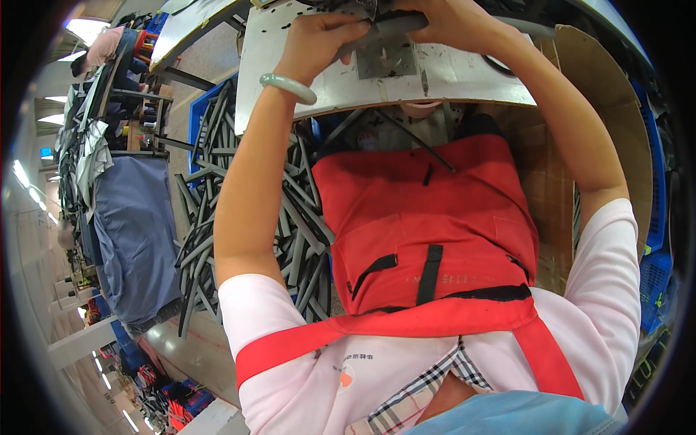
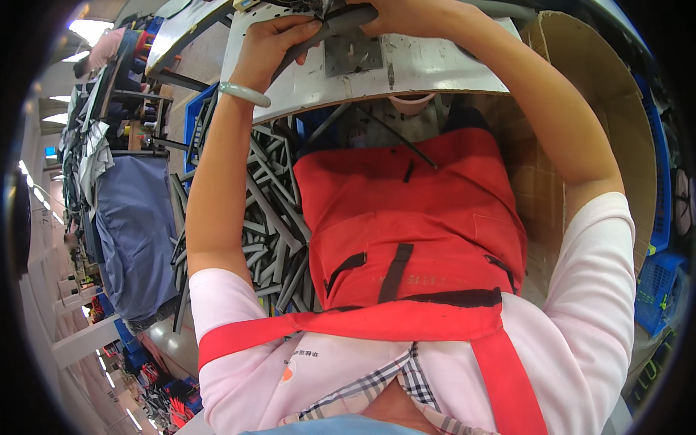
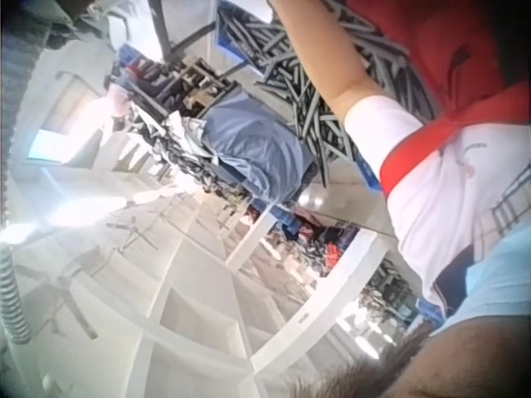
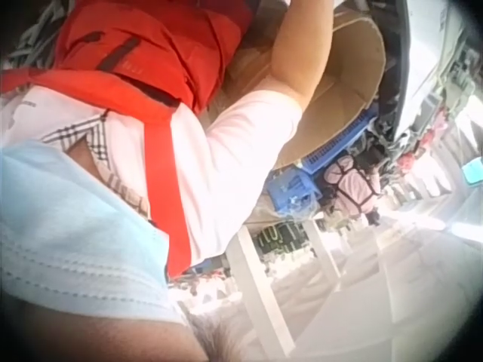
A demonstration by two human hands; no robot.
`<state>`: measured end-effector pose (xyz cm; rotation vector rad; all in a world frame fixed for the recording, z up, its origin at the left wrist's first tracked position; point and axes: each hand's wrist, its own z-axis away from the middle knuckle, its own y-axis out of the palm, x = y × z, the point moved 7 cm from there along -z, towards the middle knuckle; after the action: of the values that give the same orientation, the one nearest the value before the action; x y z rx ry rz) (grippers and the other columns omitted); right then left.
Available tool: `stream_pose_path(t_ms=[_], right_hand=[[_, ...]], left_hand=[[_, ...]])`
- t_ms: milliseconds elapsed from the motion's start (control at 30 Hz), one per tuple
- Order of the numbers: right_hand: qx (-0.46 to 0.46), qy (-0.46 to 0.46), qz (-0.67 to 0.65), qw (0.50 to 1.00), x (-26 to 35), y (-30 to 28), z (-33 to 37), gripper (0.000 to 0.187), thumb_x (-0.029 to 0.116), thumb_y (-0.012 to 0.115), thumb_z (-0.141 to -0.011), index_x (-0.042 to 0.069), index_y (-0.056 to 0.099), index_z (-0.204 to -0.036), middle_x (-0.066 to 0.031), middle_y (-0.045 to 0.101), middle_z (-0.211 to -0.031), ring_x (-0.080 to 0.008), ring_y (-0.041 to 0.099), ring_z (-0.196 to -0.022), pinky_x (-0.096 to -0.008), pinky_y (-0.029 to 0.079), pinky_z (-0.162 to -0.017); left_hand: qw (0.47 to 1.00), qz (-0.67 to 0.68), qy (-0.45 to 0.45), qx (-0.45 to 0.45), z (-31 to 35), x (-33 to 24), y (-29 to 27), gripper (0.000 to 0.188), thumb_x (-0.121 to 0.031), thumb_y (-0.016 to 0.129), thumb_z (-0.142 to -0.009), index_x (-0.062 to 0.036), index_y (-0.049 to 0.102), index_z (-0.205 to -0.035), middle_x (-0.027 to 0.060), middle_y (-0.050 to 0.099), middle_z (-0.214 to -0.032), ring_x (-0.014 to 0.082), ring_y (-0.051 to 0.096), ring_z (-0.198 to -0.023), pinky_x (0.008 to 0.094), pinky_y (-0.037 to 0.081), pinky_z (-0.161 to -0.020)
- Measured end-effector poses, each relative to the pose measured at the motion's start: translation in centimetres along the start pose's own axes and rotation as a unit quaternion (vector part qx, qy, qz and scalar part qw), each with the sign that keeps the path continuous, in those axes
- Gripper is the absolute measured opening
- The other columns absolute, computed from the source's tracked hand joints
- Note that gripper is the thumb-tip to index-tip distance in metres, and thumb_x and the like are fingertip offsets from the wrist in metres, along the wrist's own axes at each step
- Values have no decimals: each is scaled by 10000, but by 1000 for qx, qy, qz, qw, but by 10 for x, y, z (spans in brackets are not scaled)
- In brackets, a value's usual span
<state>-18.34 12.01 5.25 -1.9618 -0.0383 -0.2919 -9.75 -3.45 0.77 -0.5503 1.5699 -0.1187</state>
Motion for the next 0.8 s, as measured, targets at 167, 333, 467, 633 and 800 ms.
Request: stream_pose_path(t_ms=[167,333,467,633,800], right_hand=[[59,123,55,989,-13,7,-7,444,336,730,-752,40,676,-1078,-212,691,-939,-383,666,-890,-445,525,-767],[-76,153,11,985,-4,7,44,424,269,728,-763,18,635,-1091,-220,675,-908,-386,651,-853,-435,518,-752],[60,-75,27,995,113,71,76,446,244,725,-786,103,631,-1199,-146,560,-1306,-314,553,-1161,-409,495,-905],[-110,-88,25,990,128,133,55,383,275,612,-788,48,613,-1097,-186,480,-1417,-320,412,-1361,-385,331,-1119],[195,22,107,975,90,105,53,273,214,628,-789,49,626,-1006,-179,612,-1170,-323,564,-1114,-435,436,-921]], left_hand=[[996,68,-54,-35,-13,14,-3,204,-122,662,-888,63,702,-965,101,668,-701,146,586,-587,336,474,-554],[972,-168,47,-160,20,-13,-31,213,-149,623,-926,44,695,-977,106,676,-759,163,611,-678,314,480,-636],[980,-119,137,-77,49,-41,25,205,-135,633,-920,44,692,-999,120,690,-805,169,620,-711,308,484,-658],[954,-100,279,-32,70,-104,141,152,-109,615,-839,8,700,-886,227,672,-930,393,646,-881,448,526,-772],[941,-26,311,-131,105,-117,137,136,-105,619,-825,-17,679,-910,188,639,-925,377,626,-869,456,505,-784]])
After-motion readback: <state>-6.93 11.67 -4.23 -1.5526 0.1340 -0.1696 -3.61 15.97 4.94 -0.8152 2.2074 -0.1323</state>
